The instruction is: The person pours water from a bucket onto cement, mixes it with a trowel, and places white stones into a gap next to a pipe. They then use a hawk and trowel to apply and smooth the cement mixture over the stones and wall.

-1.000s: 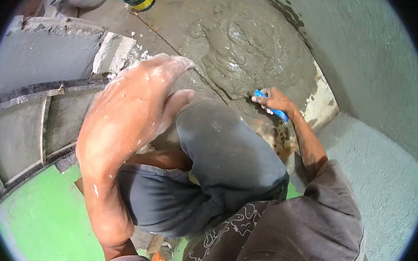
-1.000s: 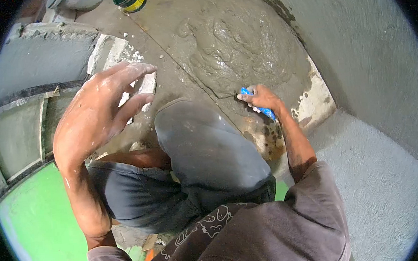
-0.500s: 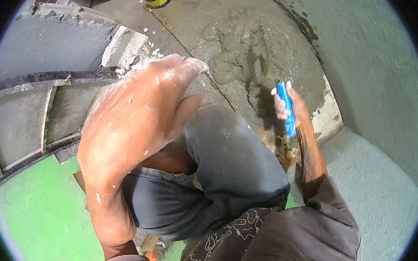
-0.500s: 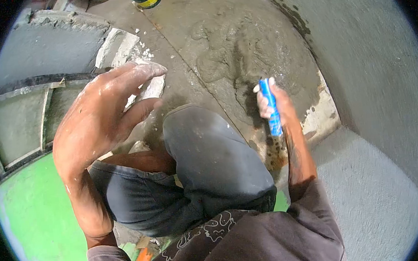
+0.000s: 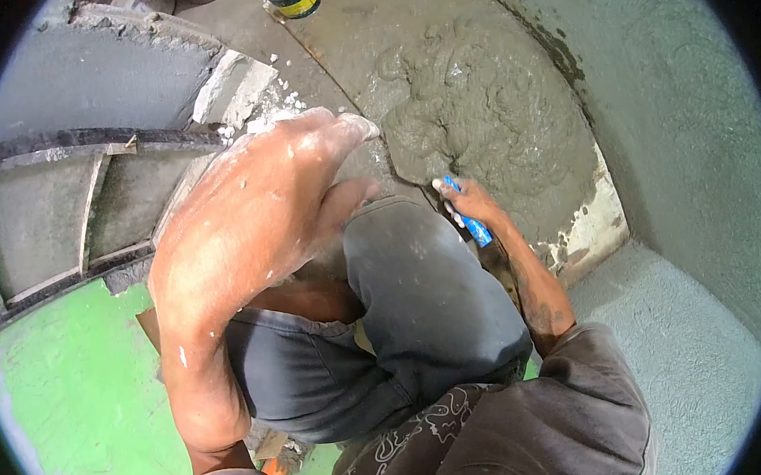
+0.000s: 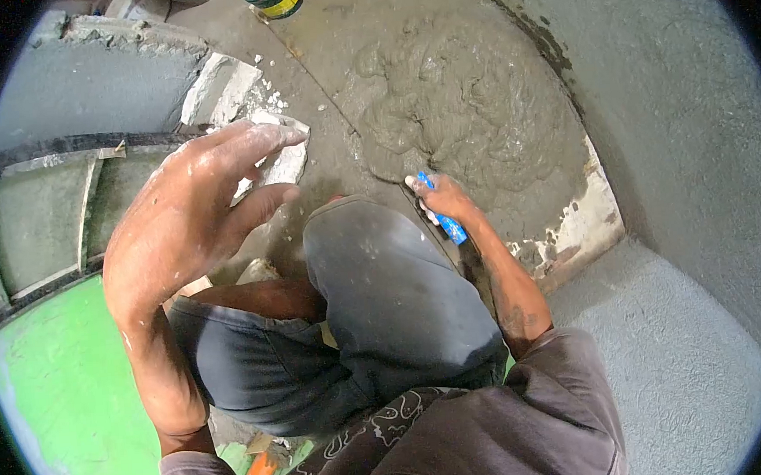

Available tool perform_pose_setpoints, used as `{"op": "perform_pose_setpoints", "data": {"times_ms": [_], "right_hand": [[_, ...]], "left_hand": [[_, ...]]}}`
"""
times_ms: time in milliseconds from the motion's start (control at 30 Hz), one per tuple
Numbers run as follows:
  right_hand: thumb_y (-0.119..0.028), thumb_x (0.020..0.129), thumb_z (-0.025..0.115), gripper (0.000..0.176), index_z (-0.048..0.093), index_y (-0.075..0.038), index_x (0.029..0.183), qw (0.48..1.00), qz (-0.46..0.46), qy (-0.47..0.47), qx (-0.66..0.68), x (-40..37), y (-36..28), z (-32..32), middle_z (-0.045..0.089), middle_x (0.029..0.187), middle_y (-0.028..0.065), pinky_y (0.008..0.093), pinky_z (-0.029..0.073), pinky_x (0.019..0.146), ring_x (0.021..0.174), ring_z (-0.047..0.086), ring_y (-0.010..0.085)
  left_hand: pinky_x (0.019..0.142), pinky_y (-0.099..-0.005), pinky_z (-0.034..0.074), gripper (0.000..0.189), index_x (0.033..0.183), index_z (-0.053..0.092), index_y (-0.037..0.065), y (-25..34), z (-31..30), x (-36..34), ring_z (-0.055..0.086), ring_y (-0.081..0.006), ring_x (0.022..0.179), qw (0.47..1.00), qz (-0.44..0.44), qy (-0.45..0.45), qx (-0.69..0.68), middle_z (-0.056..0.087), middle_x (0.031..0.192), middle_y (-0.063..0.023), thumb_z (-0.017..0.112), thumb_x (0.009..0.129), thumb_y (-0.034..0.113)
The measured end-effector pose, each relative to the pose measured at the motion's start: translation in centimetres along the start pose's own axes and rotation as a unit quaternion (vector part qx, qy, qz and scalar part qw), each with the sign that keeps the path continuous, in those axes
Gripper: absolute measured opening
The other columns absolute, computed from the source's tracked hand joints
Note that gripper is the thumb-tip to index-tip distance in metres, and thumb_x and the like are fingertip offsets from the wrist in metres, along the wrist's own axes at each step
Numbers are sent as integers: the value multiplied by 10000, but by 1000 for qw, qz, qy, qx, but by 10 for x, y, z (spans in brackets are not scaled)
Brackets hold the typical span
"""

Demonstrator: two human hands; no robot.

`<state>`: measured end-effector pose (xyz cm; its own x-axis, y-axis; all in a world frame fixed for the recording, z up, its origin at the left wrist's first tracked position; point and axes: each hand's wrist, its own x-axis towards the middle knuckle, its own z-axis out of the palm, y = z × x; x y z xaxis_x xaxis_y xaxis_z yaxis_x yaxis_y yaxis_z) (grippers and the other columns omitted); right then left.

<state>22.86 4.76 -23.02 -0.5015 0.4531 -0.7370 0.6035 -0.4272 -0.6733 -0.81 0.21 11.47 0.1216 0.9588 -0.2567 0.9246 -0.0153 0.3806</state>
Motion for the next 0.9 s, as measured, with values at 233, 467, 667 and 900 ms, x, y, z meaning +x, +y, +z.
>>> {"op": "perform_pose_setpoints", "data": {"times_ms": [233, 467, 667, 900], "right_hand": [[-455, 922, 597, 417, 559, -53, 820, 973, 1, 120, 198, -8, -35, -20, 549, 628, 19, 279, 439, 408, 456, 511, 112], [-484, 955, 522, 440, 531, -47, 899, 862, -38, 20, 505, -70, -21, -80, 464, 600, -10, 251, 365, 365, 417, 408, 86], [-513, 942, 530, 452, 577, -69, 871, 953, 1, 185, 238, -141, -6, -66, 519, 605, -6, 236, 389, 369, 421, 467, 81], [-413, 912, 569, 449, 575, 26, 1002, 931, 95, 312, -165, -244, 137, -5, 635, 827, 289, 513, 481, 696, 770, 624, 468]], "left_hand": [[867, -395, 484, 379, 1181, 618, 73, 7, -5, 4, 602, -336, 1007, 999, 13, -12, 32, 634, 1114, -162, 698, 827, 180], [858, -398, 486, 381, 1182, 613, 69, 11, -3, 0, 602, -346, 1001, 999, 19, 26, 29, 632, 1109, -162, 695, 832, 196], [807, -397, 493, 363, 1178, 609, 52, 15, 2, 17, 628, -319, 906, 996, 70, 40, 46, 632, 1066, -164, 671, 847, 188], [790, -398, 486, 367, 1195, 594, 38, 20, -1, 23, 637, -314, 850, 998, 38, -22, 37, 629, 1042, -180, 643, 869, 200]]}}
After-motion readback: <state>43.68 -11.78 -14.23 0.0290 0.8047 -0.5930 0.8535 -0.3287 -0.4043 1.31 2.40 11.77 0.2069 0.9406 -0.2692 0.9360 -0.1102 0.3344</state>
